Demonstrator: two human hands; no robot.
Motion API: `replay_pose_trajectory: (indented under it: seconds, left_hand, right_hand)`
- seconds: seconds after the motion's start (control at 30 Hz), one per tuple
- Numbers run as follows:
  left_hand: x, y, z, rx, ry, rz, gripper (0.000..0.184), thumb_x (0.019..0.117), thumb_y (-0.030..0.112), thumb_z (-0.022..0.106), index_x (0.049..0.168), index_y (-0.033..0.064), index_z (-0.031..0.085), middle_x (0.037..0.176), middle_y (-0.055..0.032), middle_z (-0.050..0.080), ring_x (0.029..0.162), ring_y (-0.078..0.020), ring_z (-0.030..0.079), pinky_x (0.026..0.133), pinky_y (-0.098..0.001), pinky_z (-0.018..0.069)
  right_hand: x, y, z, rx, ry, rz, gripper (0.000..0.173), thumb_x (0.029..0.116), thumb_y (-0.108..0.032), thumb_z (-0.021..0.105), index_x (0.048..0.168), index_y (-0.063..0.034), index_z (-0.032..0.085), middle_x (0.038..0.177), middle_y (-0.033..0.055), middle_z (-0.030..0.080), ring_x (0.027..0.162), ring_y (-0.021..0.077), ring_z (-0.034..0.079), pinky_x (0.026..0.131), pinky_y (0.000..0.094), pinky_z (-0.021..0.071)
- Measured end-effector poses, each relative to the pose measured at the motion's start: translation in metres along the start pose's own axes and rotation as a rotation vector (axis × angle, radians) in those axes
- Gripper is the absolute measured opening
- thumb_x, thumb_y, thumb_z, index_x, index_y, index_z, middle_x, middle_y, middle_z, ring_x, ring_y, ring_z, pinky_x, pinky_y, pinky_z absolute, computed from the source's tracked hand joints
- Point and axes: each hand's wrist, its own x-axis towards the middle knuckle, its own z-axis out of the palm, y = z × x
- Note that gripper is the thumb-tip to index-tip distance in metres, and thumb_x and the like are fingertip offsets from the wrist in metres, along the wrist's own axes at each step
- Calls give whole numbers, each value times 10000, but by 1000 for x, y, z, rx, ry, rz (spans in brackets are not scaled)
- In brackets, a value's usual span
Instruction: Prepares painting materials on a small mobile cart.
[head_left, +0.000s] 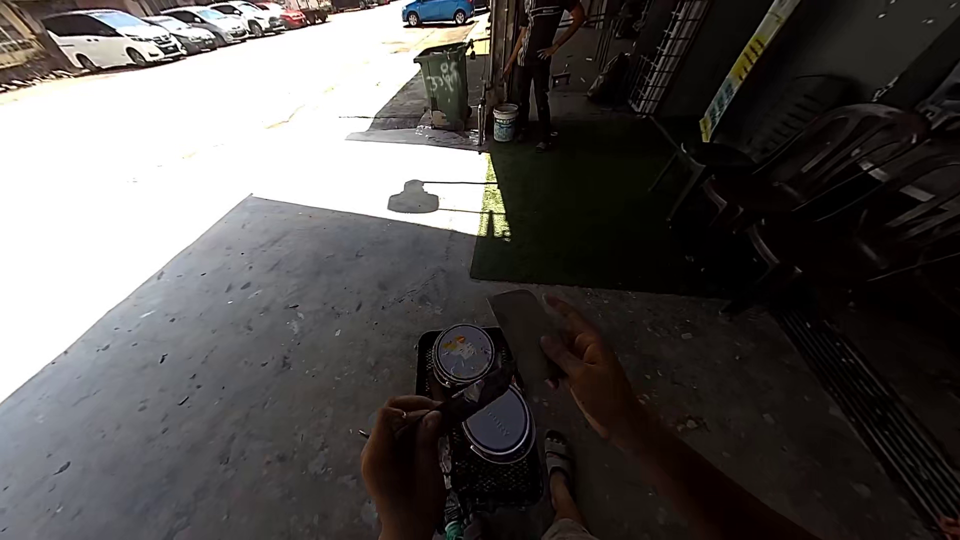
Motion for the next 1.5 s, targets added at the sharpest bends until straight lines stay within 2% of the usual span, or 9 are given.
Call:
replay_pose_trajectory:
  seconds: [0.1, 0.27, 0.4, 0.5, 0.67, 0.8, 1.07, 1.2, 1.5]
  left_hand:
    - [-11, 1, -1, -114, 165, -260, 208, 1085, 236, 492, 990, 69, 571, 963, -38, 720, 830, -99, 708, 752, -241, 607]
    - [-21, 10, 9, -105, 50, -284, 228, 1115, 247, 386, 1061, 77, 528, 883, 3, 622, 779, -55, 646, 726, -214, 582]
    - [-23, 18, 5, 330, -309, -208, 352, 1032, 394, 583, 1152, 69, 523, 1112, -9, 730, 963, -23, 707, 803, -209, 603]
    - [-24, 8, -4, 471, -417, -262, 297, 977, 380, 671, 1054, 96, 634, 809, 32, 696, 692, -30, 668, 614, -230, 579]
    - [-23, -18, -20, 151, -259, -331, 195, 1037, 286, 597, 1016, 93, 583, 741, 48, 651, 634, -36, 639, 576, -209, 566]
    - [-30, -24, -26, 224, -225, -277, 226, 1032, 334, 607, 1020, 109, 607, 781, 70, 674, 670, -11, 652, 608, -199, 578]
    - [-61, -31, -50, -54, 330, -699, 147, 1076, 113, 450, 1058, 3, 545, 851, -91, 667, 739, -161, 697, 700, -309, 625]
    - [-80, -24, -64, -37, 412, -770, 135, 1081, 81, 422, 1070, 7, 535, 859, -69, 673, 746, -130, 700, 706, -287, 624]
    - [-96, -15, -94, 15, 559, -792, 123, 1081, 82, 422, 1057, 29, 530, 851, -41, 665, 745, -109, 691, 716, -279, 619]
  right_hand:
    - [-15, 6, 9, -17, 97, -271, 693, 957, -66, 643, 1583, -168, 364, 1058, 154, 733, 852, 263, 743, 697, 334, 639]
    - [-32, 39, 40, -29, -11, -330, 429, 949, -49, 662, 1331, 10, 476, 1052, 148, 742, 941, 250, 749, 839, 357, 640]
    - [-37, 35, 50, 26, -112, -271, 327, 965, -19, 651, 1241, 20, 481, 1038, 162, 740, 946, 259, 748, 846, 380, 635]
    - [-32, 26, 38, 66, -57, -305, 331, 955, -24, 641, 1250, 3, 493, 1049, 146, 718, 964, 235, 732, 864, 353, 621]
    - [-24, 28, 0, -89, -338, -378, 325, 1002, -139, 652, 1311, -86, 567, 1146, 52, 713, 1029, 157, 710, 919, 327, 608]
    - [2, 25, -31, -567, -700, -467, 267, 1070, -316, 542, 1096, -101, 698, 951, 15, 715, 844, 62, 677, 755, 255, 582]
    - [71, 111, -28, -978, -206, -191, 243, 971, -193, 672, 1195, -106, 709, 970, 50, 750, 832, 185, 729, 780, 425, 614]
    - [98, 167, -14, -1303, -280, -463, 281, 1000, -184, 585, 1198, -238, 778, 1043, 11, 756, 967, 211, 708, 815, 428, 587]
    - [130, 194, 12, -1507, -434, -477, 320, 981, -132, 591, 1222, -244, 769, 1066, 35, 742, 1024, 248, 682, 848, 434, 565]
